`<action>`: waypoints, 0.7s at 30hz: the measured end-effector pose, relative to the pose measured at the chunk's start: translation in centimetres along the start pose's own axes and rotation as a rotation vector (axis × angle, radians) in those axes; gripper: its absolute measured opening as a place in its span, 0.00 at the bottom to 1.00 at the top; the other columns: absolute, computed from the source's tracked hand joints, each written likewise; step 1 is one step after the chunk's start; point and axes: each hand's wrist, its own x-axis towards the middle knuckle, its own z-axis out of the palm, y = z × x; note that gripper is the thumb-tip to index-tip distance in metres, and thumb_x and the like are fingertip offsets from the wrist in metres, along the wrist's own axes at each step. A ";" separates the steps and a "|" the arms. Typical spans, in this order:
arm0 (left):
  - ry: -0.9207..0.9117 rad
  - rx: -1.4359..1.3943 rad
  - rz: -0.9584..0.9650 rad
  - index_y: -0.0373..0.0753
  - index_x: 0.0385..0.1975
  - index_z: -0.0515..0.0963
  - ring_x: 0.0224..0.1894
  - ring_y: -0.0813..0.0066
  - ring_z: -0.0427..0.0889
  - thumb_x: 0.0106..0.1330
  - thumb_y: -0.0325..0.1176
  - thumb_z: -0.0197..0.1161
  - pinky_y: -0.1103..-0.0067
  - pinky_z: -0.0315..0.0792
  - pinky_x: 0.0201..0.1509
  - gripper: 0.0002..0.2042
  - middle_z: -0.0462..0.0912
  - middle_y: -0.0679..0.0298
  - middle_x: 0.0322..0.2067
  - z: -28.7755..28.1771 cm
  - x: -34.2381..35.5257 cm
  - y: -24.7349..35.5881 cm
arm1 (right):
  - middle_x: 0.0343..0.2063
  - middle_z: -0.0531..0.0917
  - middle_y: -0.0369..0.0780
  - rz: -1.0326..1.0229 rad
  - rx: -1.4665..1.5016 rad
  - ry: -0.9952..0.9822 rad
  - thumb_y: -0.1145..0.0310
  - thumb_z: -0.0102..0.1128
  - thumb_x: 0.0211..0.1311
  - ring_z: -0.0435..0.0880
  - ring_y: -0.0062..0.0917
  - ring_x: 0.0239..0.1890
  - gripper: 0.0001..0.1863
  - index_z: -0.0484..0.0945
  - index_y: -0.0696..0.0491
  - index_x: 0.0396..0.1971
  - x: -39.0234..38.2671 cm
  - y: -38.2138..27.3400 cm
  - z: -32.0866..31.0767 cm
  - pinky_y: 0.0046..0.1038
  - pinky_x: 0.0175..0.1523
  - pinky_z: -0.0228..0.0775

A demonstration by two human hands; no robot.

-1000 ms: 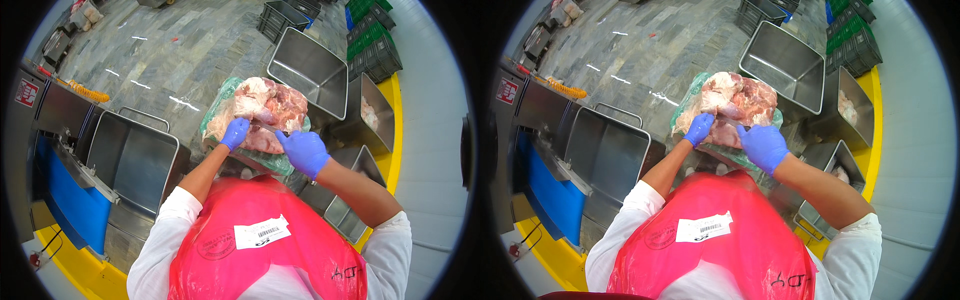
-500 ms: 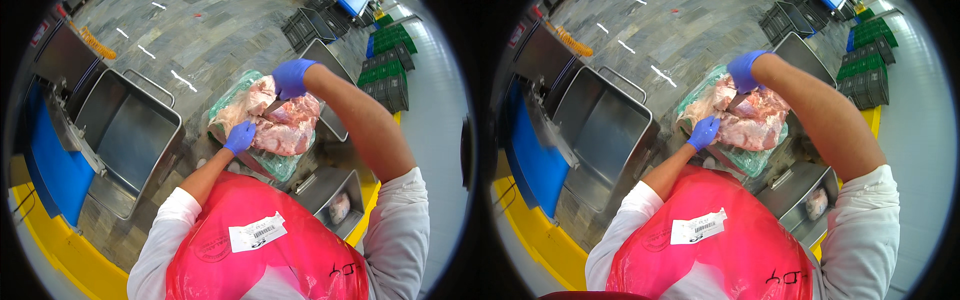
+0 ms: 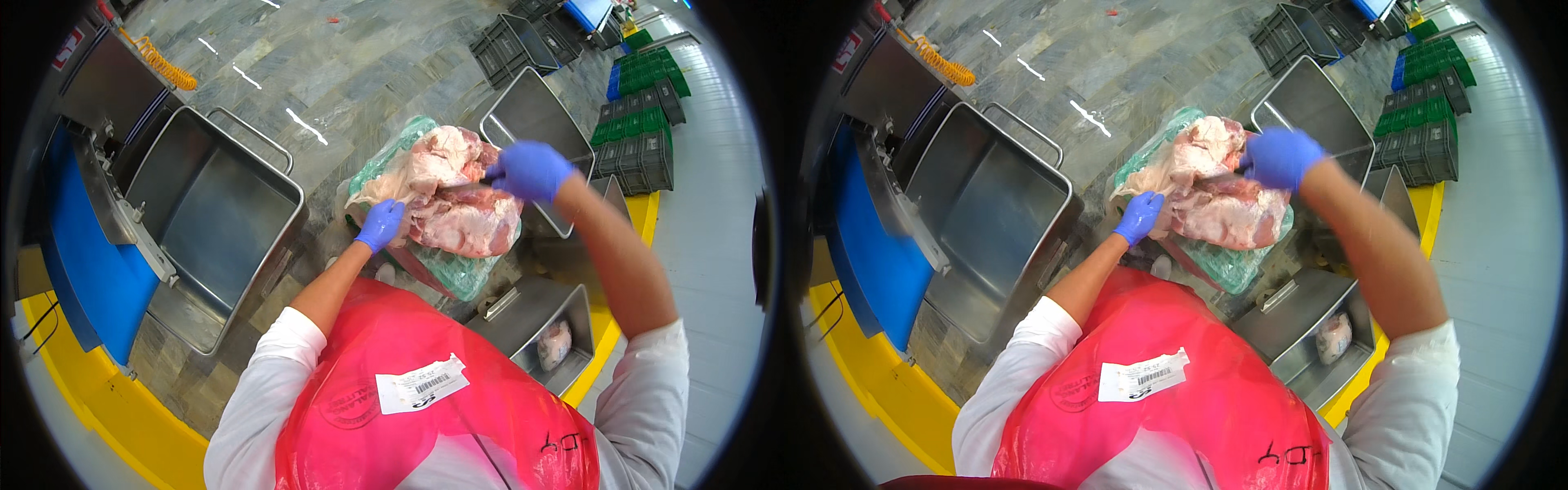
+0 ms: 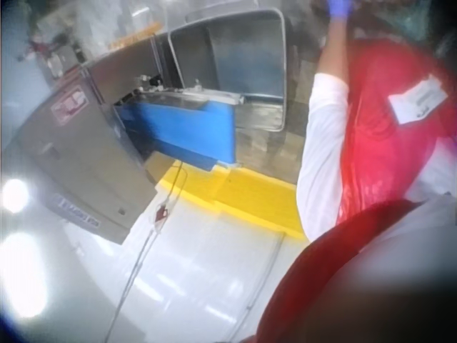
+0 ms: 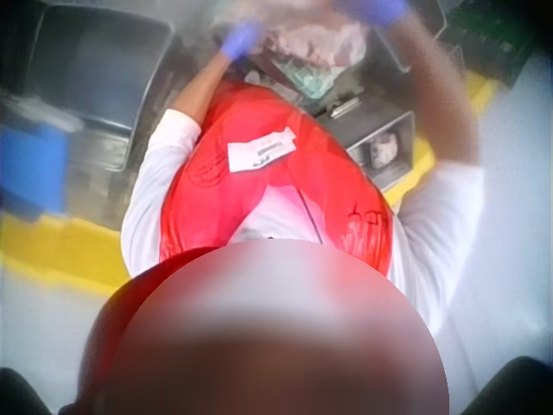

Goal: The person is cutting and trimming a large piece of raw meat on a green cutting board. They use a knife to separate parts of the meat and place them into metal bins. The person also handles a plastic-wrapped piece of meat, unwrapping it and placing it on the cutting board.

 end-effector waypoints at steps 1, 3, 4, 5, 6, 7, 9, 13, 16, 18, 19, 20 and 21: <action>-0.034 0.044 0.003 0.28 0.36 0.78 0.37 0.47 0.82 0.76 0.41 0.54 0.62 0.74 0.46 0.18 0.81 0.39 0.34 -0.3 0.3 -0.9 | 0.28 0.87 0.47 0.046 -0.085 0.105 0.58 0.60 0.69 0.88 0.42 0.30 0.16 0.87 0.47 0.49 -2.0 -2.0 2.5 0.39 0.35 0.80; -0.105 0.138 0.011 0.28 0.36 0.78 0.39 0.44 0.83 0.75 0.43 0.54 0.61 0.74 0.47 0.19 0.81 0.38 0.36 -1.0 0.4 -2.8 | 0.24 0.83 0.48 0.207 -0.066 0.150 0.63 0.55 0.71 0.87 0.42 0.27 0.20 0.79 0.43 0.61 -5.4 -6.0 7.9 0.42 0.31 0.79; -0.112 0.176 0.011 0.28 0.37 0.79 0.40 0.42 0.82 0.75 0.43 0.53 0.60 0.74 0.47 0.20 0.81 0.37 0.36 -1.0 0.3 -3.3 | 0.24 0.82 0.48 0.257 -0.033 0.259 0.66 0.54 0.70 0.86 0.42 0.26 0.24 0.74 0.41 0.66 -7.1 -7.7 12.4 0.43 0.30 0.78; -0.131 0.207 0.018 0.28 0.37 0.79 0.40 0.40 0.82 0.75 0.44 0.53 0.59 0.74 0.47 0.20 0.81 0.37 0.37 -0.7 0.0 -3.4 | 0.25 0.82 0.49 0.320 -0.003 0.362 0.68 0.54 0.69 0.86 0.42 0.25 0.29 0.69 0.39 0.70 -8.8 -9.2 16.9 0.45 0.28 0.78; -0.137 0.236 0.027 0.29 0.37 0.79 0.41 0.39 0.82 0.75 0.45 0.53 0.59 0.74 0.47 0.21 0.82 0.36 0.37 -0.6 0.2 -3.4 | 0.27 0.81 0.48 0.382 0.024 0.331 0.70 0.53 0.68 0.86 0.42 0.26 0.31 0.67 0.39 0.71 -9.7 -10.4 20.2 0.45 0.29 0.78; -0.130 0.256 -0.022 0.29 0.38 0.80 0.43 0.37 0.82 0.75 0.45 0.51 0.57 0.74 0.49 0.21 0.82 0.36 0.38 -1.1 0.2 -4.1 | 0.30 0.81 0.47 0.430 0.051 0.302 0.72 0.53 0.66 0.86 0.41 0.26 0.33 0.65 0.40 0.72 -9.8 -10.6 22.4 0.45 0.30 0.78; -0.101 0.319 -0.166 0.31 0.40 0.81 0.46 0.35 0.82 0.75 0.44 0.48 0.53 0.74 0.51 0.21 0.82 0.35 0.40 -4.2 -1.4 -6.8 | 0.30 0.82 0.48 0.483 0.127 0.331 0.71 0.52 0.68 0.86 0.44 0.27 0.35 0.61 0.32 0.74 -8.6 -10.1 23.6 0.47 0.31 0.79; -0.009 0.229 -0.013 0.30 0.35 0.78 0.36 0.44 0.82 0.75 0.44 0.55 0.60 0.74 0.44 0.19 0.81 0.39 0.33 -9.2 -2.7 -4.9 | 0.32 0.82 0.50 0.565 0.269 0.374 0.65 0.53 0.71 0.87 0.46 0.27 0.34 0.60 0.26 0.75 -7.3 -10.5 24.5 0.47 0.32 0.79; 0.059 0.268 -0.011 0.32 0.35 0.78 0.38 0.41 0.81 0.74 0.44 0.57 0.58 0.73 0.44 0.18 0.81 0.40 0.34 -10.2 -0.6 -1.1 | 0.34 0.83 0.48 0.571 0.315 0.377 0.62 0.54 0.73 0.87 0.46 0.29 0.32 0.61 0.25 0.74 -6.9 -10.2 24.5 0.48 0.35 0.79; 0.103 0.344 0.072 0.33 0.36 0.79 0.42 0.42 0.82 0.73 0.45 0.58 0.57 0.74 0.46 0.18 0.82 0.41 0.38 -9.9 0.6 0.2 | 0.34 0.83 0.48 0.560 0.331 0.420 0.61 0.55 0.72 0.87 0.46 0.30 0.32 0.63 0.25 0.73 -7.1 -10.5 23.8 0.47 0.35 0.79; 0.128 0.431 0.162 0.33 0.37 0.79 0.43 0.45 0.82 0.73 0.45 0.60 0.59 0.74 0.47 0.17 0.82 0.43 0.40 -9.7 1.2 0.1 | 0.35 0.83 0.48 0.554 0.337 0.442 0.61 0.55 0.72 0.87 0.45 0.31 0.31 0.64 0.25 0.73 -7.3 -10.7 23.3 0.47 0.36 0.79; 0.150 0.514 0.256 0.34 0.38 0.80 0.44 0.49 0.82 0.72 0.44 0.61 0.60 0.74 0.48 0.16 0.82 0.46 0.42 -9.3 1.8 -0.4 | 0.35 0.83 0.47 0.532 0.352 0.475 0.61 0.56 0.72 0.87 0.45 0.31 0.31 0.65 0.24 0.72 -7.8 -10.8 22.6 0.46 0.35 0.79; 0.134 0.581 0.277 0.35 0.42 0.80 0.50 0.47 0.79 0.72 0.44 0.62 0.59 0.74 0.51 0.16 0.80 0.45 0.49 -8.6 2.2 -0.4 | 0.35 0.83 0.47 0.520 0.370 0.507 0.60 0.57 0.72 0.87 0.44 0.31 0.30 0.66 0.24 0.72 -8.7 -10.9 22.0 0.46 0.35 0.79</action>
